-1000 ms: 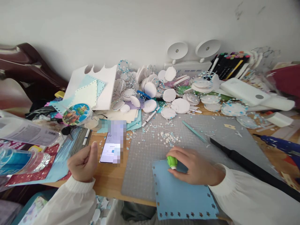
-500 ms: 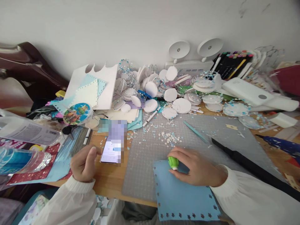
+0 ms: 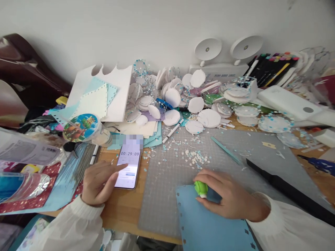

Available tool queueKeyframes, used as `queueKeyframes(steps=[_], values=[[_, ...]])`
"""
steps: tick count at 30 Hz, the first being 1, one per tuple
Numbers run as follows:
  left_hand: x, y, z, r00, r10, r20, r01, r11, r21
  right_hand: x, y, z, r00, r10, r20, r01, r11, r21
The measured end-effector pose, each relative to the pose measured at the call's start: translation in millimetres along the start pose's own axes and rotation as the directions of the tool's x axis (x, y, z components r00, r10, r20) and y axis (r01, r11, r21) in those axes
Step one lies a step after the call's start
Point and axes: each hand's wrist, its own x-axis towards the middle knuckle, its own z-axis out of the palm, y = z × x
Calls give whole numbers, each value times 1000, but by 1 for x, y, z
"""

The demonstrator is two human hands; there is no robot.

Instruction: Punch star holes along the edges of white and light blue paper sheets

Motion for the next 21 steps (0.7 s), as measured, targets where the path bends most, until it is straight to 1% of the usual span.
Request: queueKeyframes(steps=[2,4,6,8,10,14,16,18,21], values=[[11,-4,-3,996,-10,-87,8,1000,-18,0,0,0,1000,3,3,-3,1000,-16],[23,-10,-3,984,-51,-169,48,999,-23,0,0,-1,1000,4,2,-4,999,-39],[32,-15,1,973,-129,-193,125,992,-31,0,0,-1,1000,-2,-4,2,997,-72],[36,-21,5,964,-200,-177,192,980,-57,1,0,-2,1000,-14,-17,12,995,-103],[35,-26,9,960,-224,-166,215,974,-73,2,0,-3,999,-22,-29,18,992,-123],[27,-34,10,970,-199,-137,191,979,-67,6,1,-5,999,-34,-40,28,990,-138],[24,-36,9,976,-199,-92,194,979,-60,5,3,-5,999,-38,-37,31,986,-162],[23,-37,8,977,-202,-71,199,979,-54,1,6,-4,999,-32,-15,29,982,-188],[22,-37,8,975,-212,-70,208,977,-53,-9,12,1,1000,-9,25,14,979,-201]])
